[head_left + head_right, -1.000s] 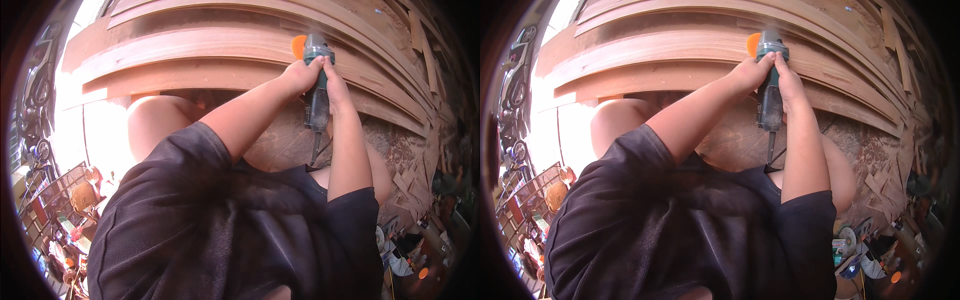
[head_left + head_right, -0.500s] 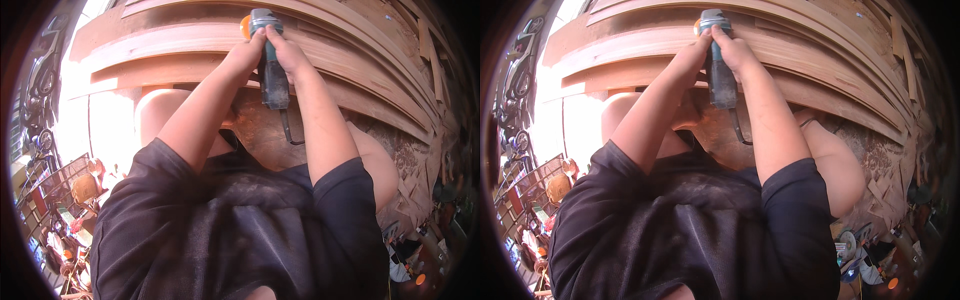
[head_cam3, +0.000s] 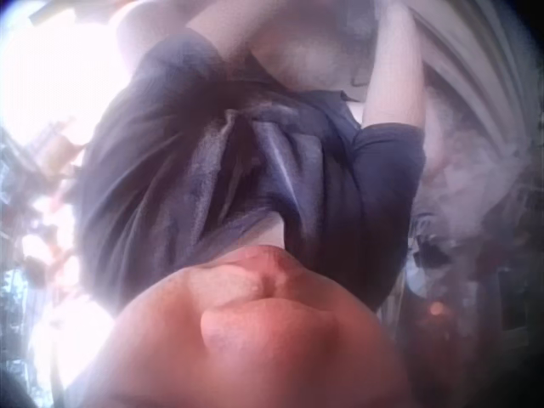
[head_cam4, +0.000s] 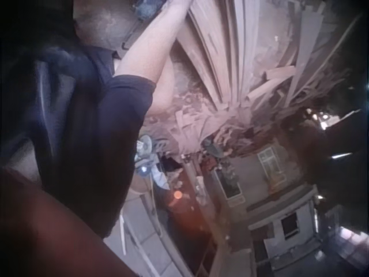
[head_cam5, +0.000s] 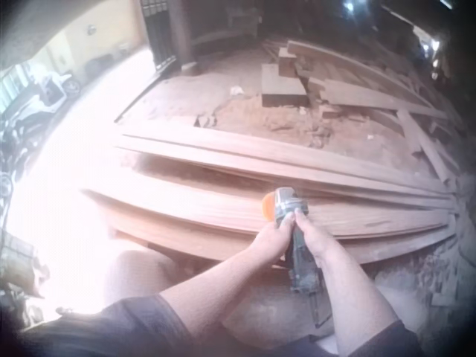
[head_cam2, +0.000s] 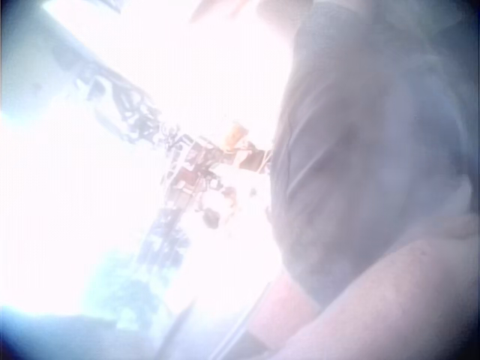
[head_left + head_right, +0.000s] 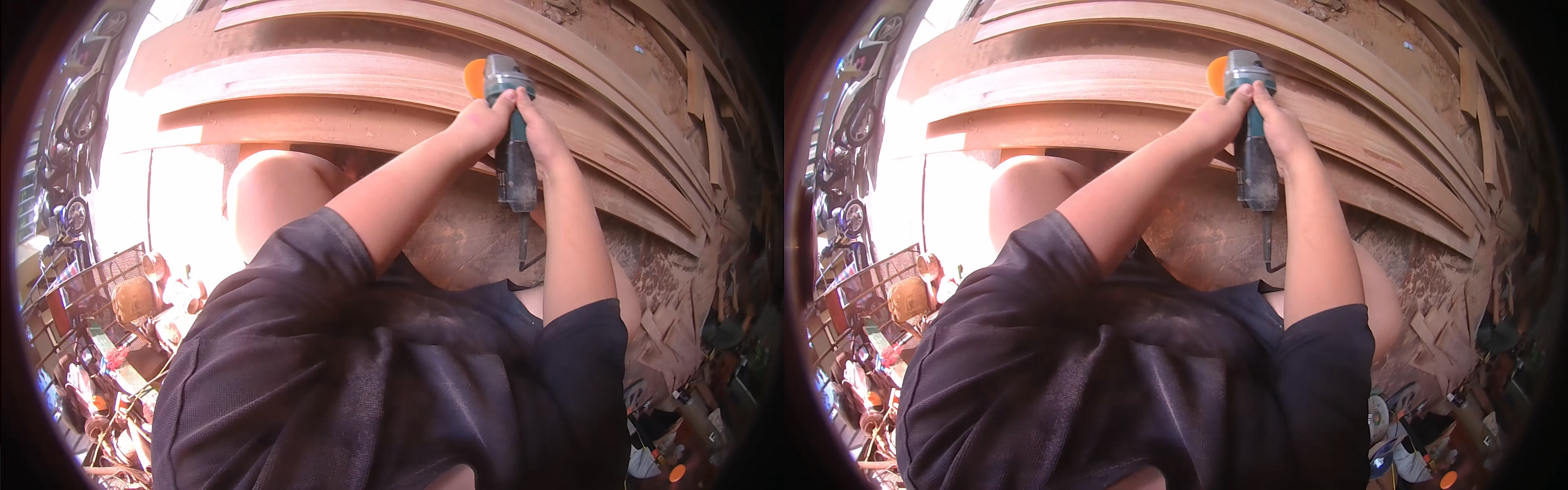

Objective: The person uses a handheld electric sander to smooth the surface of wooden planks. They replace the sanding disc midway through the task and continue sanding different sections of the wood.

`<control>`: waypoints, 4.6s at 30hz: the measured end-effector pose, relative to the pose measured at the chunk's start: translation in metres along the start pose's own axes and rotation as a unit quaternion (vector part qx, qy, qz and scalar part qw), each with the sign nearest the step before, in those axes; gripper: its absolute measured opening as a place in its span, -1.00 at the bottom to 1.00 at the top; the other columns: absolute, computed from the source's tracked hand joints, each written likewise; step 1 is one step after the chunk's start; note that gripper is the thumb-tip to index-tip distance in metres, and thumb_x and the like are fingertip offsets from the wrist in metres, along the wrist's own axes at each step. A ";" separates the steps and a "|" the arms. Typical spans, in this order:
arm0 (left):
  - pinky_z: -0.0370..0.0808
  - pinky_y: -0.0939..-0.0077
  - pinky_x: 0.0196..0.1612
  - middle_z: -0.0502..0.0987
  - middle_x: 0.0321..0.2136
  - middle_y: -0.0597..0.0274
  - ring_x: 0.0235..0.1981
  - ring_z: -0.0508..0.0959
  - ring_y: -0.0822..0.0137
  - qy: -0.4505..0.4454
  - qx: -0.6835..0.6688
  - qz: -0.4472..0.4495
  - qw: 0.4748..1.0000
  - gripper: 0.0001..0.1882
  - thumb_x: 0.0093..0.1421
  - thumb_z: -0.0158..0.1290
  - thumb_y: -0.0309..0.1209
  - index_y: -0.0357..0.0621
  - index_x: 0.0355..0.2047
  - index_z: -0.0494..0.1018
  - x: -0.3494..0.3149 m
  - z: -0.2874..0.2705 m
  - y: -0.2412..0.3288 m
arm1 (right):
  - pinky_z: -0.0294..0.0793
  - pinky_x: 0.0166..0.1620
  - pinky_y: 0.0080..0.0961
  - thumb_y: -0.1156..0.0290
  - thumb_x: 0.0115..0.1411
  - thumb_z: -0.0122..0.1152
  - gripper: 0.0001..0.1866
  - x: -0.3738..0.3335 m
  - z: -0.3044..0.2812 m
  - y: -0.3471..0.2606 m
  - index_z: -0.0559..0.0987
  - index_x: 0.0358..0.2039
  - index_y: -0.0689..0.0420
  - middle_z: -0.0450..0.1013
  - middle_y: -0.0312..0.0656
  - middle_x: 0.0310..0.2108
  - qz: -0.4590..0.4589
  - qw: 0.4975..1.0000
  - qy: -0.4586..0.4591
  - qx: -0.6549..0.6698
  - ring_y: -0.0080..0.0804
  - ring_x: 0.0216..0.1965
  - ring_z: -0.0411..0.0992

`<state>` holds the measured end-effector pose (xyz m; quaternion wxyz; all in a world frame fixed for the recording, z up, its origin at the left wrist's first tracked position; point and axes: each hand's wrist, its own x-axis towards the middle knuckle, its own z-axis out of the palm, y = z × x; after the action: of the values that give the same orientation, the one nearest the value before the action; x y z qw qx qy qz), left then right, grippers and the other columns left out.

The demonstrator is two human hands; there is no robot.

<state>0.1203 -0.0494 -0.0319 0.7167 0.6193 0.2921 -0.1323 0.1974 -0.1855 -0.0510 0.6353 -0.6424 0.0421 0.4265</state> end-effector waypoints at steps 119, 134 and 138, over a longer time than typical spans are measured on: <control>0.49 0.24 0.10 0.61 0.01 0.15 0.00 0.56 0.25 0.126 0.017 -0.001 0.992 -0.12 0.48 -0.35 0.37 -0.18 0.32 0.39 -0.006 0.044 -0.045 | 0.55 0.05 -0.30 -0.35 0.26 0.26 0.07 -0.026 -0.022 0.021 0.47 0.11 0.67 0.57 0.30 -0.01 -0.066 0.989 0.030 -0.132 -0.06 0.01 0.58; 0.58 0.04 0.12 0.55 0.06 -0.52 0.11 0.62 -0.26 -0.165 0.238 0.025 0.957 -0.05 0.48 -0.27 0.27 -0.63 0.13 0.44 0.073 0.328 -0.024 | 0.63 -0.11 -0.39 -0.24 0.38 0.20 -0.28 -0.115 -0.292 0.042 0.60 0.08 0.26 0.64 -0.10 -0.15 -0.013 0.958 0.237 0.158 -0.33 -0.20 0.63; 0.71 -0.02 -0.09 0.55 0.08 -0.34 0.05 0.65 -0.17 -0.183 0.231 0.002 0.956 -0.07 0.47 -0.26 0.31 -0.49 0.23 0.39 0.083 0.310 -0.015 | 0.65 -0.05 -0.34 -0.22 0.40 0.19 -0.29 -0.095 -0.277 0.044 0.56 0.14 0.27 0.63 -0.07 -0.07 -0.016 0.949 0.215 0.230 -0.29 -0.14 0.65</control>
<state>0.2573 -0.3375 -0.0730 0.5952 0.7341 0.1161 -0.3056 0.2485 -0.4764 -0.0759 0.7486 -0.5556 0.2648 0.2467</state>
